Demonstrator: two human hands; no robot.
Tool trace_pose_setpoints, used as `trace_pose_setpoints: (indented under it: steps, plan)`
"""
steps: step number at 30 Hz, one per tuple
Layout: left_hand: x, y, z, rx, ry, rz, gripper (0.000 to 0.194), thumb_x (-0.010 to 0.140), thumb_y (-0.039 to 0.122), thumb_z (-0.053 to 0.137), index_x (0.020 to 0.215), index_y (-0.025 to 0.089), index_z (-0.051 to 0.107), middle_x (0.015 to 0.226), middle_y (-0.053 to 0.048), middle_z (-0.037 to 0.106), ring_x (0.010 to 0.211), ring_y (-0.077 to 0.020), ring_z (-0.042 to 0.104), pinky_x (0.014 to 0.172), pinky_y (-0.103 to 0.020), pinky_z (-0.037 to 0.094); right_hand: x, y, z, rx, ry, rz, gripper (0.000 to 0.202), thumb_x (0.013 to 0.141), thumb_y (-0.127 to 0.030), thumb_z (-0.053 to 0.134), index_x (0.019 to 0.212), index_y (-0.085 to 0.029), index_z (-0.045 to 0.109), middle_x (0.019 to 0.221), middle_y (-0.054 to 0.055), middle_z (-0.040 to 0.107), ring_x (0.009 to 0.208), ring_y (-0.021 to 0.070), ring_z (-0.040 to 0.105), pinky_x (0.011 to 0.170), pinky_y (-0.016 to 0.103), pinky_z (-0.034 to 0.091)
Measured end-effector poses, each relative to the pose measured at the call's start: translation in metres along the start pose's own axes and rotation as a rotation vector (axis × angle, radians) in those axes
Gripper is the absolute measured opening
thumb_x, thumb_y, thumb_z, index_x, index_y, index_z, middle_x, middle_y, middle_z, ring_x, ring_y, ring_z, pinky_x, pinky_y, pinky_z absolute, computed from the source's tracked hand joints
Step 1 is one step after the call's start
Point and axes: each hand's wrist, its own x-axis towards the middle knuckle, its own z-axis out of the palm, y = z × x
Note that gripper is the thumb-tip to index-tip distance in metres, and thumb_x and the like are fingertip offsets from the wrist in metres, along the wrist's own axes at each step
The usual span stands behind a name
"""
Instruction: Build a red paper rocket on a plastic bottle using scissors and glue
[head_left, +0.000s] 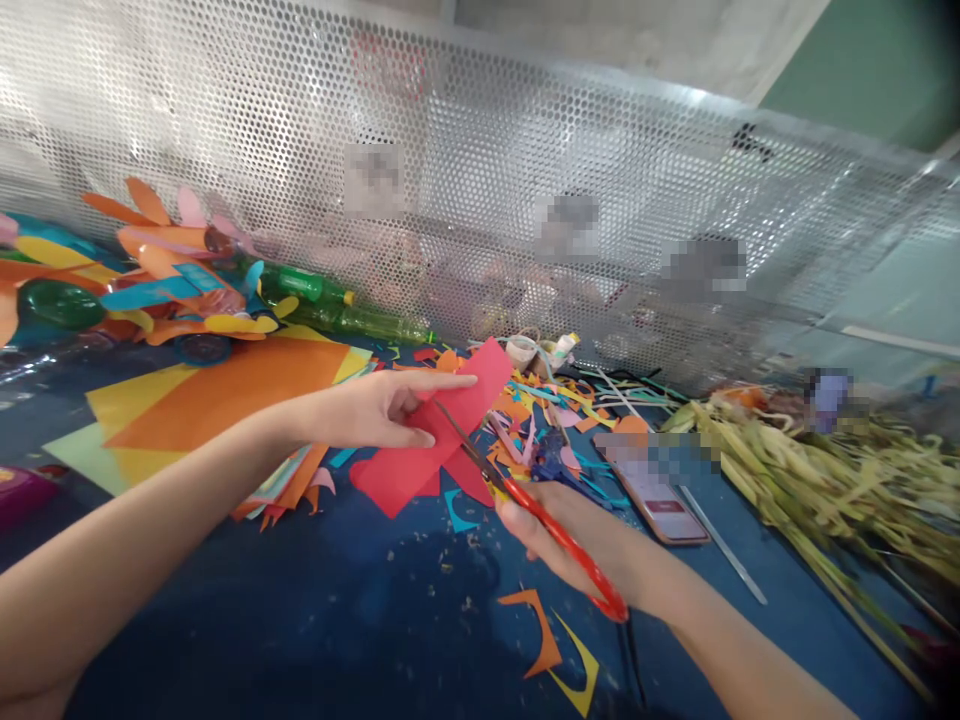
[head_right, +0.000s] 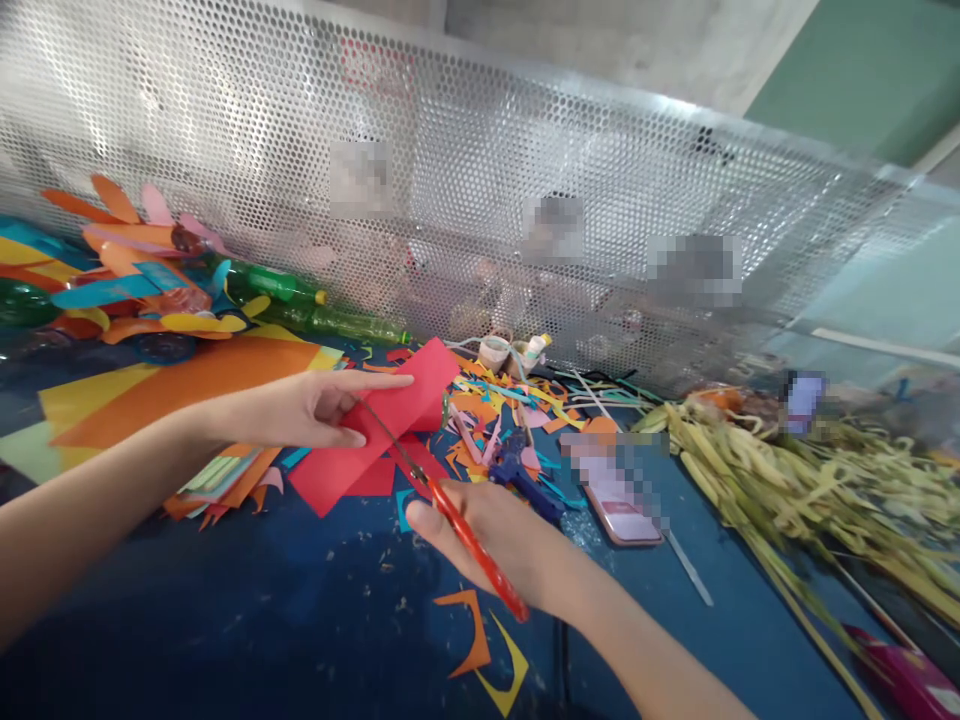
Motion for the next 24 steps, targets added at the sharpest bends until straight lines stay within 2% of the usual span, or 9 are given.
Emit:
trace_pose_setpoints:
  steps: [3, 7, 10, 14, 19, 24]
  plan:
    - [0.001, 0.017, -0.012, 0.109, -0.098, -0.051, 0.071, 0.072, 0.013, 0.064, 0.135, 0.024, 0.033, 0.086, -0.002, 0.068, 0.067, -0.0136, 0.062, 0.056, -0.02, 0.047, 0.007, -0.004, -0.007, 0.016, 0.028, -0.044, 0.043, 0.089, -0.055, 0.026, 0.069, -0.019, 0.038, 0.061, -0.003, 0.042, 0.05, 0.0091, 0.038, 0.047, 0.023, 0.031]
    - [-0.003, 0.03, -0.019, 0.083, -0.114, -0.027, 0.072, 0.073, 0.014, 0.064, 0.135, 0.027, 0.031, 0.103, -0.005, 0.066, 0.08, -0.0164, 0.064, 0.065, -0.024, 0.05, 0.011, -0.011, -0.013, 0.006, 0.027, -0.128, 0.046, 0.09, -0.055, 0.018, 0.075, -0.019, 0.043, 0.067, 0.0, 0.046, 0.054, 0.0108, 0.042, 0.051, 0.024, 0.035]
    - [-0.006, 0.032, -0.019, 0.098, -0.108, 0.002, 0.071, 0.072, 0.015, 0.065, 0.135, 0.026, 0.033, 0.101, -0.005, 0.066, 0.08, -0.0167, 0.064, 0.064, -0.023, 0.05, 0.012, -0.017, -0.013, -0.01, 0.033, -0.171, 0.048, 0.09, -0.056, 0.015, 0.079, -0.019, 0.044, 0.068, 0.001, 0.047, 0.057, 0.0121, 0.043, 0.053, 0.025, 0.037]
    - [-0.008, 0.032, -0.019, 0.158, -0.068, 0.039, 0.07, 0.072, 0.016, 0.065, 0.134, 0.019, 0.035, 0.092, -0.004, 0.068, 0.075, -0.0152, 0.063, 0.06, -0.02, 0.049, 0.013, -0.018, -0.009, -0.007, 0.039, -0.189, 0.044, 0.09, -0.053, 0.021, 0.081, -0.019, 0.047, 0.07, 0.001, 0.049, 0.06, 0.0132, 0.045, 0.058, 0.025, 0.04]
    - [-0.008, 0.032, -0.021, 0.197, -0.102, 0.025, 0.069, 0.074, 0.017, 0.064, 0.135, 0.023, 0.033, 0.088, -0.004, 0.067, 0.064, -0.012, 0.06, 0.053, -0.019, 0.046, 0.015, -0.013, -0.004, 0.055, 0.072, -0.193, 0.039, 0.09, -0.05, 0.028, 0.092, -0.019, 0.051, 0.075, 0.003, 0.054, 0.063, 0.0143, 0.048, 0.06, 0.025, 0.041]
    - [-0.008, 0.03, -0.022, 0.184, -0.108, 0.003, 0.07, 0.075, 0.018, 0.063, 0.136, 0.024, 0.031, 0.089, -0.005, 0.068, 0.066, -0.0136, 0.061, 0.056, -0.021, 0.047, 0.015, -0.015, -0.004, 0.031, 0.044, -0.198, 0.038, 0.091, -0.048, 0.027, 0.095, -0.019, 0.052, 0.083, 0.005, 0.057, 0.071, 0.0164, 0.051, 0.068, 0.028, 0.042]
